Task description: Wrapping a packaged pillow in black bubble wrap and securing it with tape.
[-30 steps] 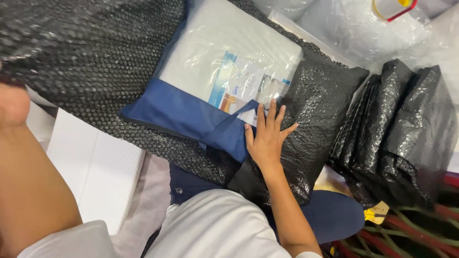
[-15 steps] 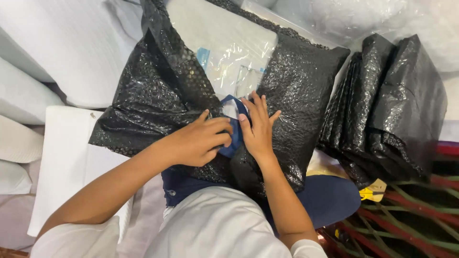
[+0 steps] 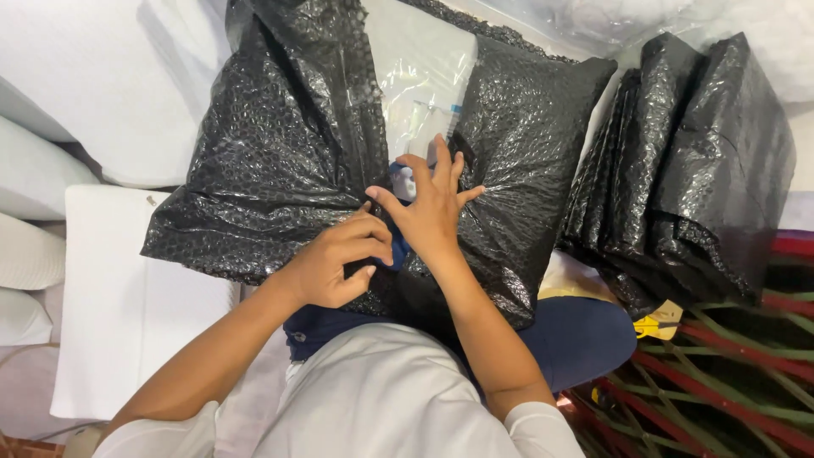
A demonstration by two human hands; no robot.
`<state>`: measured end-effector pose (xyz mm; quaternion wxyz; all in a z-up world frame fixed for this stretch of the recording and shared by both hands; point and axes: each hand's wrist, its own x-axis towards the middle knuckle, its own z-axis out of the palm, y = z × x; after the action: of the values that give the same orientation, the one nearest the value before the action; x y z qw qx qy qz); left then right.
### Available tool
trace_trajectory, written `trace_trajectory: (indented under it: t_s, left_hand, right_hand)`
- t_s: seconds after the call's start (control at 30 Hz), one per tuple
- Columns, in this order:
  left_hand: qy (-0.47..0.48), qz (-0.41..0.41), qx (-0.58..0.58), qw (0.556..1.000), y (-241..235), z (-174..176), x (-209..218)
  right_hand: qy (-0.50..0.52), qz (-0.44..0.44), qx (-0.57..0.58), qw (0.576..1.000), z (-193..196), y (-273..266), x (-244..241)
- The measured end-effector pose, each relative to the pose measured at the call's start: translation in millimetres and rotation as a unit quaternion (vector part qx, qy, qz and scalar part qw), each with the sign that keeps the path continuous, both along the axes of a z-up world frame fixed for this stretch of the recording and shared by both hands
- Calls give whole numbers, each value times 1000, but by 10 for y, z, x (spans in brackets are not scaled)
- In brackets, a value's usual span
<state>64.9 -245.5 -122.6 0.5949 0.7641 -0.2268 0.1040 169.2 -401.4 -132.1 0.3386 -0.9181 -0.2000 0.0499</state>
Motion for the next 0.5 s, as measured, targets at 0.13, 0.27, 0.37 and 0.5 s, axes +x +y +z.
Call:
trace_trajectory:
  t_s: [0.13, 0.27, 0.37, 0.5]
  left_hand:
    - [8, 4, 37, 999, -19, 59, -25]
    - [32, 43, 12, 998, 367, 65, 206]
    - [-27, 246, 51, 968, 940, 38, 587]
    - [-16, 408, 193, 892, 1774, 124, 1257]
  right_hand:
    - [-34, 2, -36, 999, -80, 31, 16]
    - [-55, 2, -39, 998, -98, 36, -15]
    - [-46, 2, -27, 999, -67, 29, -40]
    - [-14, -1, -37, 999, 19, 33, -29]
